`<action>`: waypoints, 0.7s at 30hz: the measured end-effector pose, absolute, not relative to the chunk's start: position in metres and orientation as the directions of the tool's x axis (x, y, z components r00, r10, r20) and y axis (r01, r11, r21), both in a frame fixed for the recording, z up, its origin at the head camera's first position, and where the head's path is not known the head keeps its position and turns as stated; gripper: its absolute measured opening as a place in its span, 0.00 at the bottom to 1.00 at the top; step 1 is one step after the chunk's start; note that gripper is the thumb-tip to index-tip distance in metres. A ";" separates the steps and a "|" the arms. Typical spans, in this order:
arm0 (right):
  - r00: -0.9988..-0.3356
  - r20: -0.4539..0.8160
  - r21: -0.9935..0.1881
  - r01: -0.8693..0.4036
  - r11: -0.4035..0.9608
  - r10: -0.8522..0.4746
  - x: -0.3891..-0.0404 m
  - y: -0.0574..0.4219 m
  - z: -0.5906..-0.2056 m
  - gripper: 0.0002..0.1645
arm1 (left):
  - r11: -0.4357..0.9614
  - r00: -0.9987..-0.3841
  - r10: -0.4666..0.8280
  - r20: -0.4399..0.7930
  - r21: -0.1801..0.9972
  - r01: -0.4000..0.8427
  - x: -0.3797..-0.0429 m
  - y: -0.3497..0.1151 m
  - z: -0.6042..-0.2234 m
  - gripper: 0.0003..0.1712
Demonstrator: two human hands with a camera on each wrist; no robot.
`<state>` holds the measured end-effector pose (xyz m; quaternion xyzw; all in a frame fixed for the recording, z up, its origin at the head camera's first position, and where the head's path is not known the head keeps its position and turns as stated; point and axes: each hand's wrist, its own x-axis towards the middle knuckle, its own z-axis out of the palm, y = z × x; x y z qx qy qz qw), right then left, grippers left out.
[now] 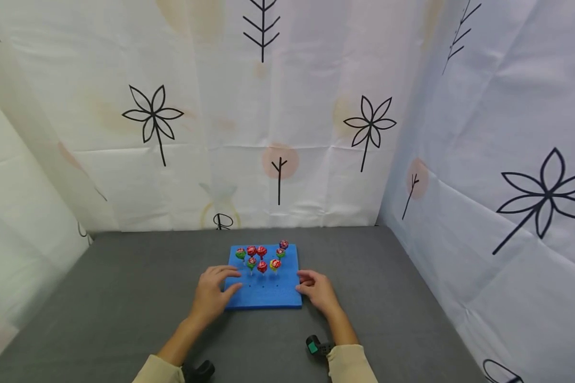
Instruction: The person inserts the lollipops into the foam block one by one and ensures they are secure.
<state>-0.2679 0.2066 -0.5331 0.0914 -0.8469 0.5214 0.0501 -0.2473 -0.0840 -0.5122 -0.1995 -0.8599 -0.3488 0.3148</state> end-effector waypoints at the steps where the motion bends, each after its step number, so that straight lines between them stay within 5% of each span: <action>1: -0.979 0.177 -0.876 -0.205 0.437 -0.103 -0.268 0.207 -0.533 0.18 | 0.674 -0.721 0.112 0.683 0.481 0.560 -0.248 -0.086 -0.514 0.13; 21: -0.981 0.173 -0.878 -0.195 0.437 -0.091 -0.267 0.205 -0.532 0.19 | 0.588 -0.804 -0.108 0.585 0.690 0.423 -0.250 -0.132 -0.526 0.12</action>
